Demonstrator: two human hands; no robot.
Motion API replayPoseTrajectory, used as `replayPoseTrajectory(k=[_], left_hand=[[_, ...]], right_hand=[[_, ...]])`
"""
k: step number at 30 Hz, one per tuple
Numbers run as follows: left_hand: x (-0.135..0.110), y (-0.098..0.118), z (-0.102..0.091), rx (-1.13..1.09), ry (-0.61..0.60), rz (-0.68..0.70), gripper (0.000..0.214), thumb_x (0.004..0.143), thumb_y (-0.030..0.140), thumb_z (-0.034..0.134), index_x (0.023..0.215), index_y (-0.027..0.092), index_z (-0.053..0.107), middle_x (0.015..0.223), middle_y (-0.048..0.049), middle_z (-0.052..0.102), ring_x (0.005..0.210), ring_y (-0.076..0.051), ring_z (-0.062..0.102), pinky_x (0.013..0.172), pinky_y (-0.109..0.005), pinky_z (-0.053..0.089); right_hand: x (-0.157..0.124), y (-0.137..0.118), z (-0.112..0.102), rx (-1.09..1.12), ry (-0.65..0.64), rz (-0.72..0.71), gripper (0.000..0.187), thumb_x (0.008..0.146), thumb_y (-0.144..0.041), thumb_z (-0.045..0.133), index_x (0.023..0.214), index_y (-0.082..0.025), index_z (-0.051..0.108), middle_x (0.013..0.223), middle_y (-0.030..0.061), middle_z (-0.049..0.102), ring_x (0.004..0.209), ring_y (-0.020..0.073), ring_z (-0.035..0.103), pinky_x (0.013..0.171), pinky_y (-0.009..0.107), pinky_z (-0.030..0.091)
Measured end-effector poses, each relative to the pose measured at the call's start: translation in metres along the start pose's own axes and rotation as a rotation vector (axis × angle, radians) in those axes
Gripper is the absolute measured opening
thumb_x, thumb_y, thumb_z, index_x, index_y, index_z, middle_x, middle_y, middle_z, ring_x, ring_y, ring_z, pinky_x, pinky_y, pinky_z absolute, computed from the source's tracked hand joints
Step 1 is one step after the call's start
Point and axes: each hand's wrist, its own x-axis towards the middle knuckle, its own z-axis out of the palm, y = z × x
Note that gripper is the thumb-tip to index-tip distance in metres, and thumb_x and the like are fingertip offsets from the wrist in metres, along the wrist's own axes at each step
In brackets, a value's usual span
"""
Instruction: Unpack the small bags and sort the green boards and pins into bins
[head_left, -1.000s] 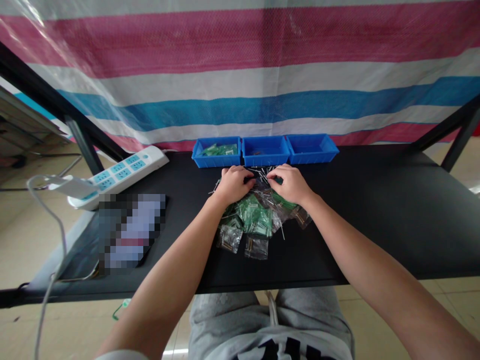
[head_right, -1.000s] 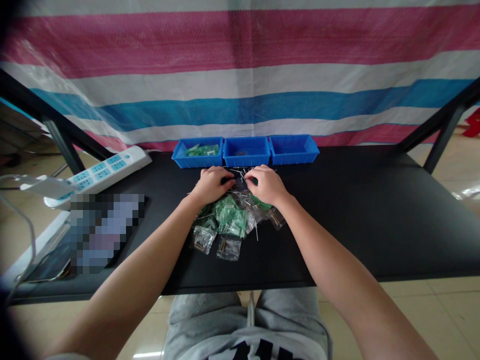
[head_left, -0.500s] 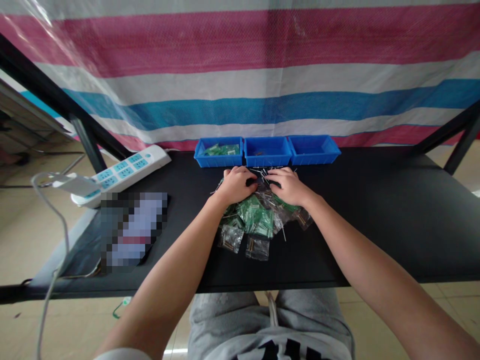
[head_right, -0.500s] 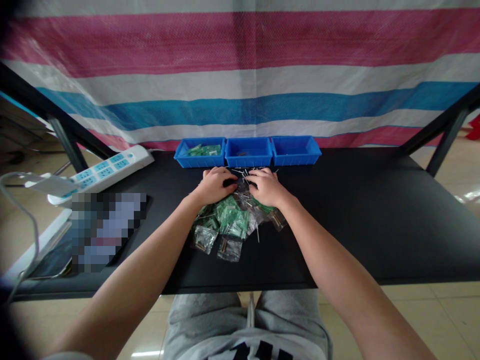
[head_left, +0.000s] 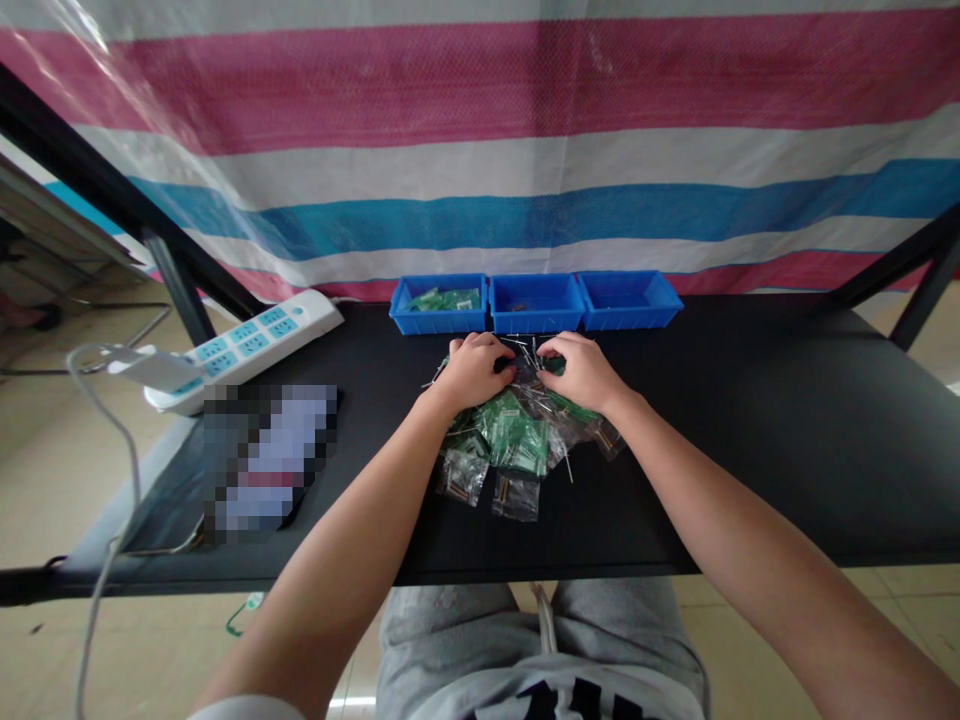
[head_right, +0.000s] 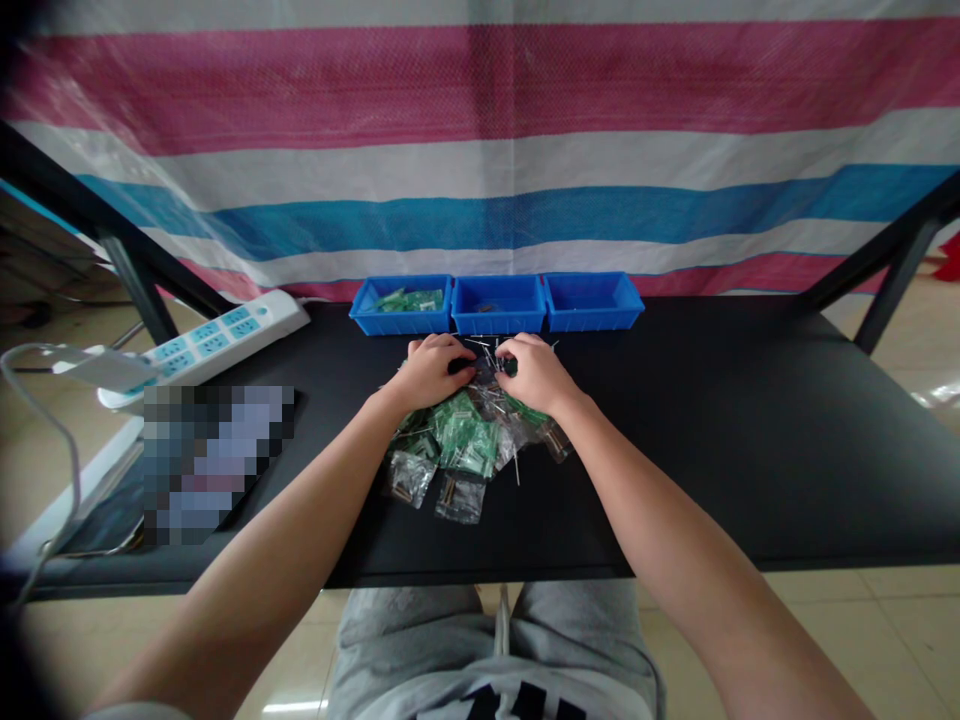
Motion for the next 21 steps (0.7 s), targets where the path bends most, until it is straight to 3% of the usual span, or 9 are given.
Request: replayPoseTrajectory(k=[3, 5, 10, 17, 21], left_hand=[[0.000, 0.000, 0.000, 0.006, 0.000, -0.001, 0.027, 0.080, 0.035, 0.060, 0.102, 0.024, 0.072, 0.107, -0.0096, 0.068, 0.105, -0.031, 0.057, 0.090, -0.048, 0.040], [0.000, 0.001, -0.001, 0.015, -0.016, -0.013, 0.029, 0.081, 0.035, 0.059, 0.103, 0.023, 0.072, 0.110, -0.0095, 0.067, 0.106, -0.031, 0.056, 0.091, -0.048, 0.040], [-0.001, 0.006, -0.005, 0.032, -0.061, -0.038, 0.032, 0.083, 0.037, 0.056, 0.107, 0.023, 0.071, 0.114, -0.0091, 0.066, 0.110, -0.030, 0.055, 0.092, -0.047, 0.039], [-0.003, 0.011, -0.008, 0.005, -0.012, -0.073, 0.027, 0.082, 0.036, 0.059, 0.103, 0.023, 0.071, 0.109, -0.0074, 0.069, 0.107, -0.029, 0.057, 0.094, -0.046, 0.035], [-0.003, 0.013, -0.010, -0.102, 0.104, -0.076, 0.030, 0.088, 0.041, 0.053, 0.104, 0.021, 0.069, 0.106, -0.0062, 0.070, 0.105, -0.025, 0.059, 0.094, -0.043, 0.034]], right_hand=[[0.000, 0.002, 0.002, -0.148, 0.014, 0.074, 0.008, 0.070, -0.023, 0.071, 0.072, -0.017, 0.066, 0.081, 0.0088, 0.062, 0.083, 0.0242, 0.058, 0.081, 0.038, 0.046], [0.000, 0.003, 0.004, -0.214, -0.027, 0.094, 0.013, 0.073, -0.025, 0.069, 0.064, -0.018, 0.064, 0.077, 0.0084, 0.061, 0.079, 0.0230, 0.057, 0.082, 0.038, 0.044], [0.001, 0.004, 0.006, -0.259, -0.067, 0.080, 0.017, 0.078, -0.020, 0.060, 0.061, -0.017, 0.064, 0.077, 0.0092, 0.064, 0.078, 0.0222, 0.057, 0.081, 0.036, 0.044], [0.002, 0.006, 0.008, -0.170, 0.129, 0.054, 0.018, 0.079, -0.018, 0.059, 0.061, -0.019, 0.060, 0.073, 0.0077, 0.062, 0.076, 0.0224, 0.058, 0.079, 0.037, 0.045], [0.001, 0.004, 0.006, -0.044, 0.177, -0.048, 0.016, 0.084, -0.021, 0.058, 0.068, -0.019, 0.060, 0.077, 0.0074, 0.063, 0.080, 0.0220, 0.058, 0.077, 0.036, 0.046]])
